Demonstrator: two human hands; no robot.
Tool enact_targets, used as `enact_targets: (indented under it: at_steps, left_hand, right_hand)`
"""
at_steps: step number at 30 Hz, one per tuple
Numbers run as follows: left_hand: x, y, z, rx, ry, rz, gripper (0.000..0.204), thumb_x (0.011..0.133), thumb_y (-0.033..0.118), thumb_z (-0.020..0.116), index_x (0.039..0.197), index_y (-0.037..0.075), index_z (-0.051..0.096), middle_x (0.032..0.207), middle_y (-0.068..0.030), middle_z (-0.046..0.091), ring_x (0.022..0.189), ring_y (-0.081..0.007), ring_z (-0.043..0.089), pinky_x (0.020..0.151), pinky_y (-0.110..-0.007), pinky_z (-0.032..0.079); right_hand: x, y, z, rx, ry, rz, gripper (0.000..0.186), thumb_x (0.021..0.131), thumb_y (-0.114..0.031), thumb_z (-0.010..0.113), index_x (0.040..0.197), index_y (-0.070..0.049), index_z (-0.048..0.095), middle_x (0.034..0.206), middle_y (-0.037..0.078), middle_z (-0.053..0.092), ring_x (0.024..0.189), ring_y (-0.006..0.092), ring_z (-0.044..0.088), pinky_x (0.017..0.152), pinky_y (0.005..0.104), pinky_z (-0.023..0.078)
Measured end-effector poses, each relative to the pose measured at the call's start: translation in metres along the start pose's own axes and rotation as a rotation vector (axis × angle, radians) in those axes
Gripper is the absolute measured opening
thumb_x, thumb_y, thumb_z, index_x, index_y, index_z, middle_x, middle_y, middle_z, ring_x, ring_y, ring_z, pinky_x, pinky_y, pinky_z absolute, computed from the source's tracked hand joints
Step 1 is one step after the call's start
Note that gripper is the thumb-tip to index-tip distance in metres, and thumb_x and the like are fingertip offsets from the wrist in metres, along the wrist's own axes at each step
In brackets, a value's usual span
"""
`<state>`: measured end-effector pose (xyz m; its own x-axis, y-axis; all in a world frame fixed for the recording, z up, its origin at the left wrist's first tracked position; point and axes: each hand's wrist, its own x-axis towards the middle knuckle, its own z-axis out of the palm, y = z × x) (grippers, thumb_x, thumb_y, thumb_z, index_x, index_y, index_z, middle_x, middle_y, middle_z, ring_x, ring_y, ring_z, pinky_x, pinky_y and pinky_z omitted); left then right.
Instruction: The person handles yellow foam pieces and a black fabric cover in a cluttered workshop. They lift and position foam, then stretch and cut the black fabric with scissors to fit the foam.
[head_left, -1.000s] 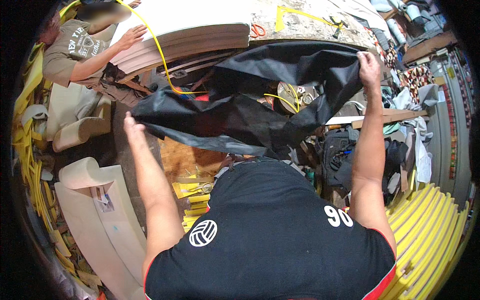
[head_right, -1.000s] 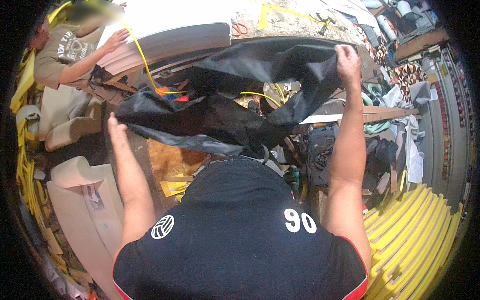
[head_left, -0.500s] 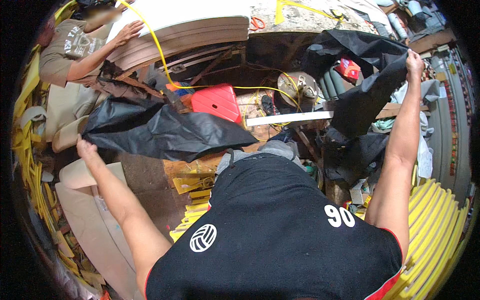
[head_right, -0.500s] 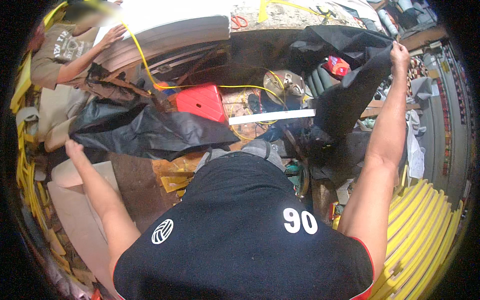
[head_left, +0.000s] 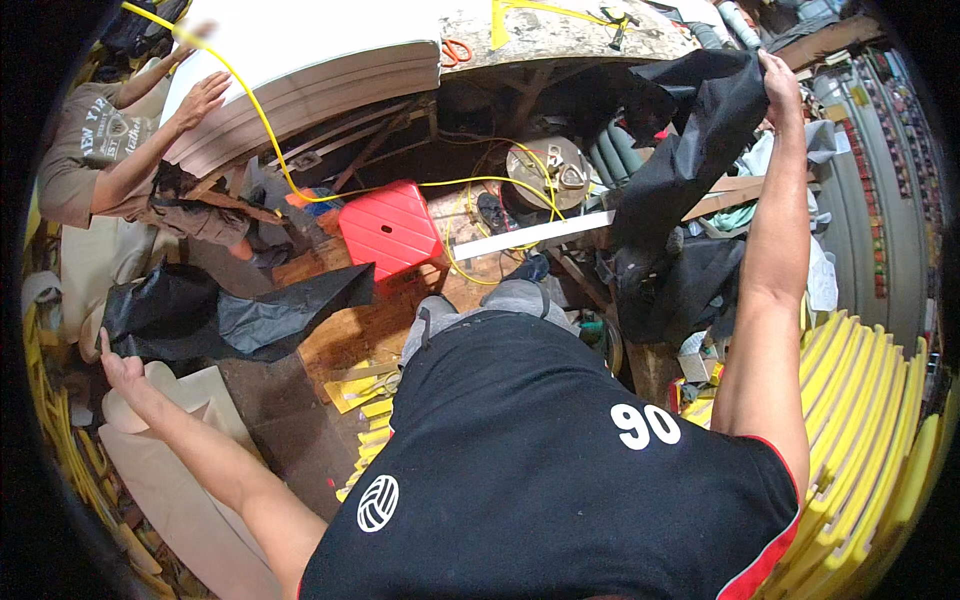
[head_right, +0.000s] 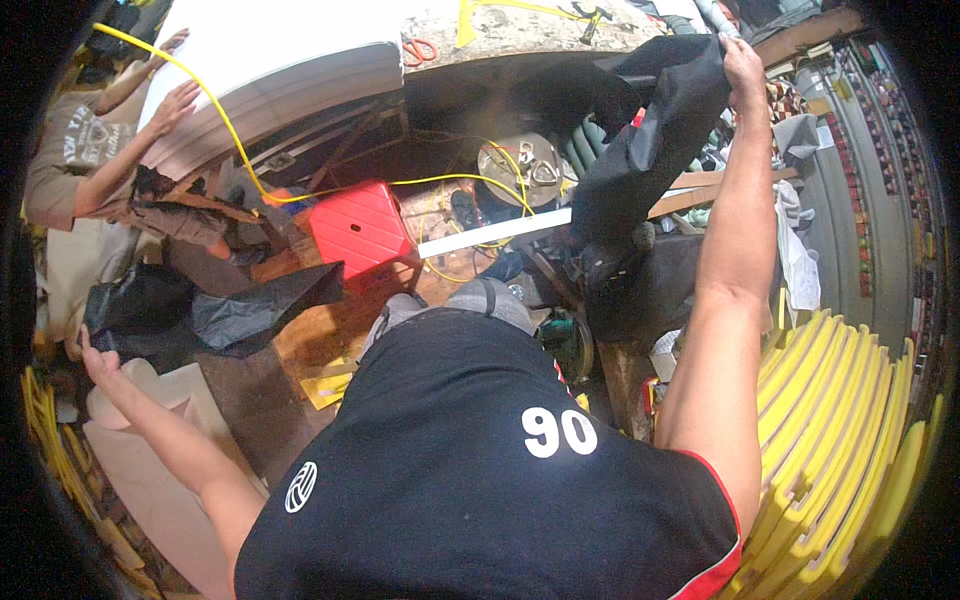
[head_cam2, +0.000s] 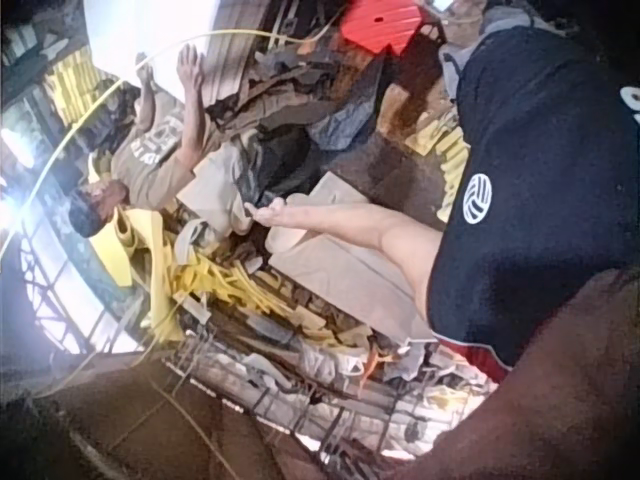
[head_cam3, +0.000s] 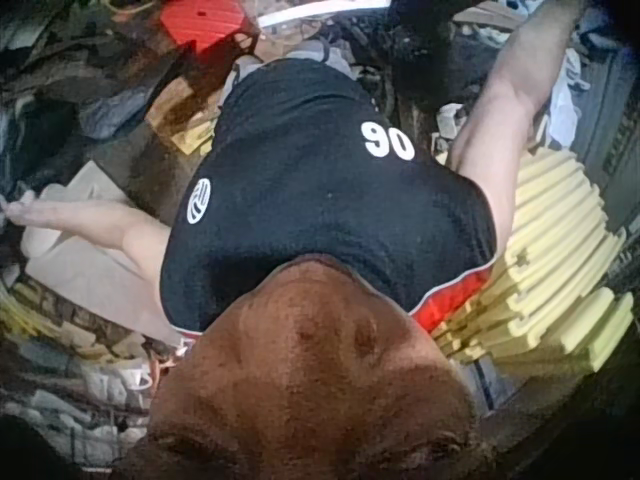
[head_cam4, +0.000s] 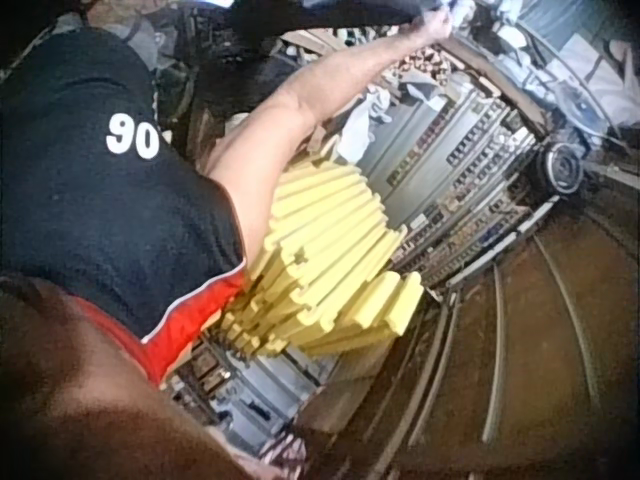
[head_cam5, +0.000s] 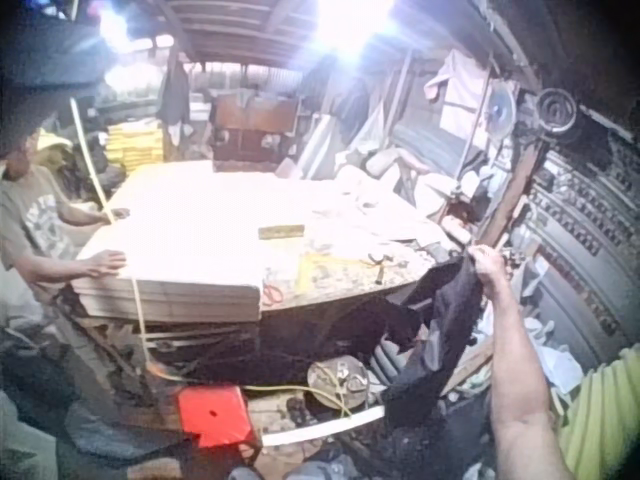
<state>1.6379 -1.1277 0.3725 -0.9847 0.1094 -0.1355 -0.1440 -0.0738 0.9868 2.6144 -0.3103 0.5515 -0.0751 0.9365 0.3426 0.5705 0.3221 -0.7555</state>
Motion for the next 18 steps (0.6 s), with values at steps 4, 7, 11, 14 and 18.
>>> enact_targets:
  at_steps: [4,7,11,14,18]
  left_hand:
    - [-0.014,0.031,-0.054,0.673,0.064,0.468,0.047,0.091,0.015,0.066,0.134,0.001,0.056,0.133,-0.0175,0.057,0.111,-0.0282,0.059,0.103,-0.036,0.043]
    - [-0.072,0.012,0.044,0.221,0.151,0.393,0.045,0.089,0.014,0.064,0.132,0.002,0.058,0.139,-0.0238,0.050,0.118,-0.0356,0.056,0.105,-0.040,0.041]
    - [-0.217,0.017,0.146,-0.006,0.193,0.478,0.042,0.089,0.010,0.058,0.130,0.000,0.060,0.140,-0.0250,0.049,0.122,-0.0370,0.054,0.107,-0.041,0.038]
    - [-0.302,-0.018,0.196,0.093,0.045,0.533,0.041,0.090,0.005,0.052,0.129,-0.002,0.060,0.137,-0.0205,0.054,0.124,-0.0318,0.054,0.109,-0.040,0.037]
    - [-0.392,-0.059,0.247,-0.020,-0.365,0.178,0.040,0.094,0.005,0.047,0.131,-0.004,0.057,0.134,-0.0162,0.058,0.125,-0.0268,0.054,0.110,-0.038,0.037]
  right_hand:
    - [-0.032,-0.059,0.066,0.429,-0.135,0.027,0.034,0.097,-0.014,0.050,0.127,0.000,0.060,0.124,0.011,0.062,0.114,0.0207,0.058,0.094,0.0306,0.047]
    - [-0.036,-0.067,0.058,0.220,-0.207,-0.126,0.037,0.096,-0.005,0.045,0.131,-0.001,0.058,0.135,0.012,0.055,0.122,0.0202,0.054,0.099,0.0304,0.045]
    - [-0.087,-0.127,0.143,-0.138,0.053,-0.631,0.026,0.094,-0.009,0.053,0.117,-0.003,0.063,0.119,0.012,0.060,0.107,0.0212,0.060,0.093,0.0324,0.049]
    - [-0.177,-0.195,0.239,-0.083,0.050,-0.951,0.019,0.092,-0.011,0.057,0.107,-0.002,0.065,0.108,0.012,0.063,0.098,0.0228,0.063,0.088,0.0327,0.050]
    - [-0.315,-0.268,0.310,0.495,-0.645,-0.716,0.014,0.087,-0.015,0.066,0.094,-0.002,0.063,0.085,0.015,0.060,0.081,0.0285,0.062,0.071,0.0380,0.050]
